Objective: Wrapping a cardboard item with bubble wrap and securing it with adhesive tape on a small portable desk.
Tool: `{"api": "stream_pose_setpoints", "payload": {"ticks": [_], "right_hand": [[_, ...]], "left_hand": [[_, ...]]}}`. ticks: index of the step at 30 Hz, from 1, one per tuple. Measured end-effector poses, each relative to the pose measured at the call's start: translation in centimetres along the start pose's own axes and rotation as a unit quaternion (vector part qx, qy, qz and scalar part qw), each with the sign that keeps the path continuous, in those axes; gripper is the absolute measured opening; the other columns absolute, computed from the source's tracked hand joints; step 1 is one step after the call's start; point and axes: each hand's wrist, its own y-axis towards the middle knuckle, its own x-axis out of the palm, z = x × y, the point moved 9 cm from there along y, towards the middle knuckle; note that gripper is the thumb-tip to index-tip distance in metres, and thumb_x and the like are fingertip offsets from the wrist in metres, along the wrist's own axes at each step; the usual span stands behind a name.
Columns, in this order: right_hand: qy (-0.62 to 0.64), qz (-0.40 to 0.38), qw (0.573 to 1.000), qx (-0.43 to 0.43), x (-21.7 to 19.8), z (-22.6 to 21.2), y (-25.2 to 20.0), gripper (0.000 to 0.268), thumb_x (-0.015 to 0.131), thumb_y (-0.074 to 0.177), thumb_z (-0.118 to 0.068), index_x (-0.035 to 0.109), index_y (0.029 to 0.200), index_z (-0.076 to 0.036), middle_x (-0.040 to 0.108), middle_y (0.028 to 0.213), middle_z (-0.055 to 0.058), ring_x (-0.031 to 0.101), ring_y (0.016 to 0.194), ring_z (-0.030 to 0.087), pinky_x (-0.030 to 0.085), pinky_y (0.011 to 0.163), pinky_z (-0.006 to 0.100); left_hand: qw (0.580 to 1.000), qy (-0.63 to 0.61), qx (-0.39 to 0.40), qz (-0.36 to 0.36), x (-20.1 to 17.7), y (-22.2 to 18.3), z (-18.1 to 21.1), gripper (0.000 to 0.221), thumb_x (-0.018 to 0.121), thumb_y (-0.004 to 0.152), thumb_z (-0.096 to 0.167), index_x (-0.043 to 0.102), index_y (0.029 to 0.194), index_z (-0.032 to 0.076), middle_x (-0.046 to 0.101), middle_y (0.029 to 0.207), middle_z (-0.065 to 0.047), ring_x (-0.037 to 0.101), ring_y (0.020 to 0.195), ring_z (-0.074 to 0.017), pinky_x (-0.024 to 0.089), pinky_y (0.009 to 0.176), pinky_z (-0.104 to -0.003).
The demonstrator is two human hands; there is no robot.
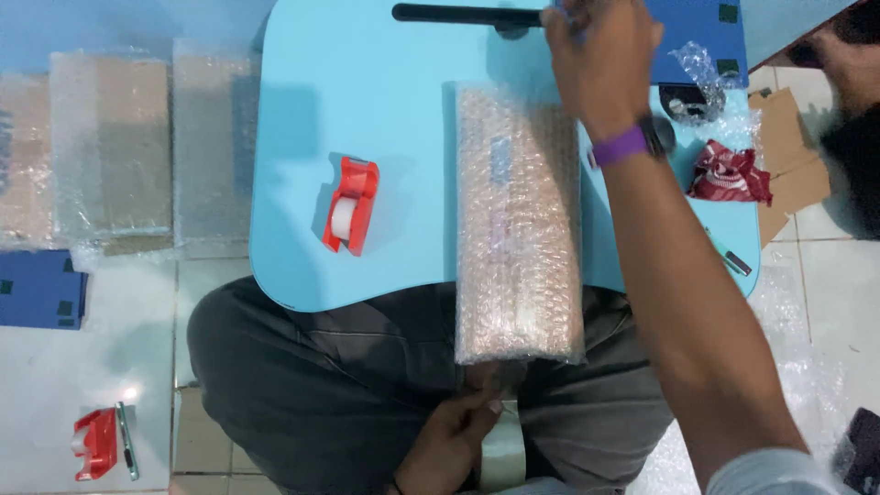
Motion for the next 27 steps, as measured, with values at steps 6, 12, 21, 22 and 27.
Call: {"api": "stream_pose_setpoints", "payload": {"ticks": [6, 12, 21, 22, 27], "right_hand": [[0.117, -0.104, 0.988, 0.002, -8.0, -11.1, -6.5, 0.023, 0.062, 0.096, 0.006, 0.064, 0.118, 0.003, 0.069, 0.114, 0.018, 0.058, 0.099, 0.031, 0.047, 0.091, 0.042], [0.074, -0.246, 0.966, -0.001, -5.3, -12.0, -10.4, 0.048, 0.052, 0.108, -0.032, 0.055, 0.145, -0.001, 0.049, 0.155, 0.016, 0.040, 0.144, 0.036, 0.031, 0.112, 0.051], [0.028, -0.239, 0.971, -0.009, -3.5, -11.3, -10.2, 0.050, 0.046, 0.110, -0.037, 0.052, 0.150, -0.006, 0.048, 0.158, 0.011, 0.037, 0.147, 0.036, 0.029, 0.110, 0.053], [0.030, -0.240, 0.970, -0.008, -3.3, -11.3, -10.1, 0.052, 0.043, 0.111, -0.039, 0.052, 0.150, -0.007, 0.047, 0.159, 0.012, 0.037, 0.147, 0.036, 0.029, 0.111, 0.053], [0.023, -0.251, 0.968, -0.010, -2.7, -11.1, -10.0, 0.053, 0.043, 0.110, -0.041, 0.052, 0.151, -0.007, 0.046, 0.159, 0.011, 0.036, 0.147, 0.034, 0.028, 0.110, 0.052]], "left_hand": [[0.997, -0.011, 0.073, -0.005, 0.1, -1.7, 2.7, 0.035, 0.063, 0.097, 0.027, 0.081, 0.123, 0.010, 0.077, 0.104, 0.000, 0.062, 0.085, -0.0087, 0.050, 0.083, -0.023], [0.991, 0.047, 0.107, -0.071, 1.5, -3.3, 4.0, 0.038, 0.048, 0.103, 0.026, 0.072, 0.128, 0.009, 0.068, 0.115, -0.002, 0.062, 0.100, -0.0112, 0.049, 0.092, -0.028], [0.970, 0.064, 0.217, -0.089, 2.2, -5.2, 6.3, 0.037, 0.054, 0.097, 0.020, 0.064, 0.130, 0.006, 0.061, 0.132, -0.008, 0.059, 0.121, -0.0210, 0.043, 0.107, -0.039], [0.972, 0.026, 0.222, -0.075, 1.9, -4.8, 6.2, 0.032, 0.056, 0.098, 0.016, 0.067, 0.126, 0.007, 0.064, 0.133, -0.007, 0.061, 0.122, -0.0196, 0.045, 0.106, -0.036], [0.983, 0.049, 0.175, -0.019, 0.8, -2.4, 6.1, 0.035, 0.058, 0.099, 0.024, 0.073, 0.129, 0.014, 0.073, 0.125, -0.002, 0.062, 0.093, -0.0100, 0.050, 0.085, -0.026]]}}
